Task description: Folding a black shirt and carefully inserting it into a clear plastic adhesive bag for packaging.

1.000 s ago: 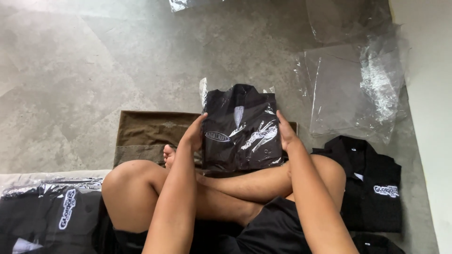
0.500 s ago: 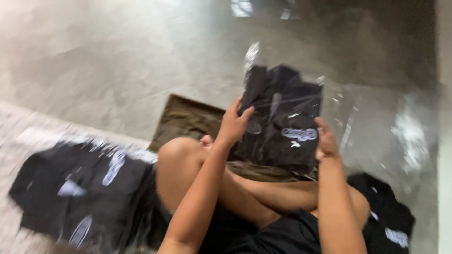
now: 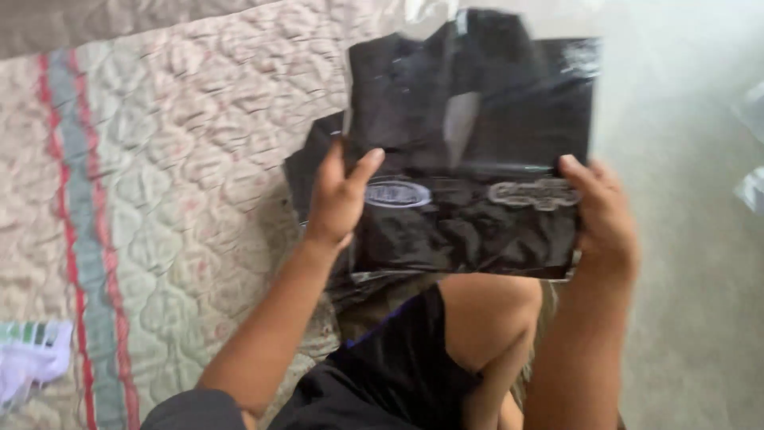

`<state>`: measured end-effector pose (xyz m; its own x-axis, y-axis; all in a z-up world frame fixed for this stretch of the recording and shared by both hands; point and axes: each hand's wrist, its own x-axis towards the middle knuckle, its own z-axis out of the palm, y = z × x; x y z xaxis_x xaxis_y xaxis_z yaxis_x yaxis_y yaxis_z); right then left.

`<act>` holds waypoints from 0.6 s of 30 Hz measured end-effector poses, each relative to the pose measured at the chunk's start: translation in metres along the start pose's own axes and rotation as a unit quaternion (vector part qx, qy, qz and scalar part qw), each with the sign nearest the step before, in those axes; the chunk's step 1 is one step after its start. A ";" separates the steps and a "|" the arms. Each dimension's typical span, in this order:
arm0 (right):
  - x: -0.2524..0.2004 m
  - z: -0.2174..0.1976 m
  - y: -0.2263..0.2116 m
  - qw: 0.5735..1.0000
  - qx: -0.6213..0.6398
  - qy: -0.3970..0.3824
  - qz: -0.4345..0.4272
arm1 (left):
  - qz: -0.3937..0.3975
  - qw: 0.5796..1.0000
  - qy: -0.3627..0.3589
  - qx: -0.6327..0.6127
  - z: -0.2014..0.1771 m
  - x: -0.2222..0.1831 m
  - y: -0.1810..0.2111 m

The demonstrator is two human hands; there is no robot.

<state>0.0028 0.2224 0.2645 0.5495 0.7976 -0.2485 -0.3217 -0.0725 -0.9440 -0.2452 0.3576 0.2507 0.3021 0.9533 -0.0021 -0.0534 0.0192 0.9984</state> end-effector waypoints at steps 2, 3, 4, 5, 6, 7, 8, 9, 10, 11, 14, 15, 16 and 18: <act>0.019 0.043 0.037 0.999 -0.025 -0.004 0.037 | -0.068 0.993 0.055 0.074 -0.041 0.004 -0.031; 0.025 0.062 0.056 0.997 -0.045 0.012 0.067 | -0.135 0.976 0.089 0.143 -0.060 0.003 -0.047; 0.042 0.065 0.091 0.996 -0.049 0.002 0.073 | -0.140 0.975 0.100 0.142 -0.078 0.001 -0.082; 0.058 0.068 0.126 0.966 -0.253 -0.039 0.049 | -0.149 0.949 0.091 0.264 -0.095 -0.001 -0.118; 0.078 0.071 0.161 0.893 -0.443 -0.077 0.016 | -0.153 0.908 0.077 0.382 -0.113 0.001 -0.155; 0.076 0.070 0.169 0.891 -0.445 -0.085 0.015 | -0.156 0.908 0.084 0.381 -0.112 -0.004 -0.178; 0.075 0.069 0.173 0.878 -0.475 -0.059 0.008 | -0.145 0.938 0.099 0.300 -0.111 -0.005 -0.200; 0.074 0.068 0.178 0.863 -0.504 -0.032 0.001 | -0.131 0.961 0.113 0.217 -0.111 -0.005 -0.221; 0.059 0.079 0.162 0.861 -0.508 -0.035 0.003 | -0.136 0.960 0.115 0.215 -0.106 -0.007 -0.203; 0.044 0.090 0.146 0.848 -0.528 -0.029 -0.033 | -0.187 0.951 0.127 0.209 -0.102 -0.009 -0.186; 0.029 0.094 0.128 0.815 -0.578 -0.026 -0.029 | -0.246 0.944 0.142 0.168 -0.095 -0.008 -0.178; 0.030 0.094 0.128 0.801 -0.598 -0.028 0.009 | -0.247 0.947 0.146 0.142 -0.098 -0.004 -0.180; 0.026 0.105 0.119 0.801 -0.598 -0.026 0.008 | -0.246 0.948 0.144 0.141 -0.100 -0.004 -0.176; 0.019 0.126 0.101 0.845 -0.516 -0.063 0.126 | -0.259 0.958 0.122 0.032 -0.105 -0.002 -0.167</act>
<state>-0.1160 0.3054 0.1917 0.4572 0.7316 -0.5056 0.4625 -0.6812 -0.5674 -0.3367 0.3839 0.0782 0.0396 0.8637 -0.5024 0.1048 0.4965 0.8617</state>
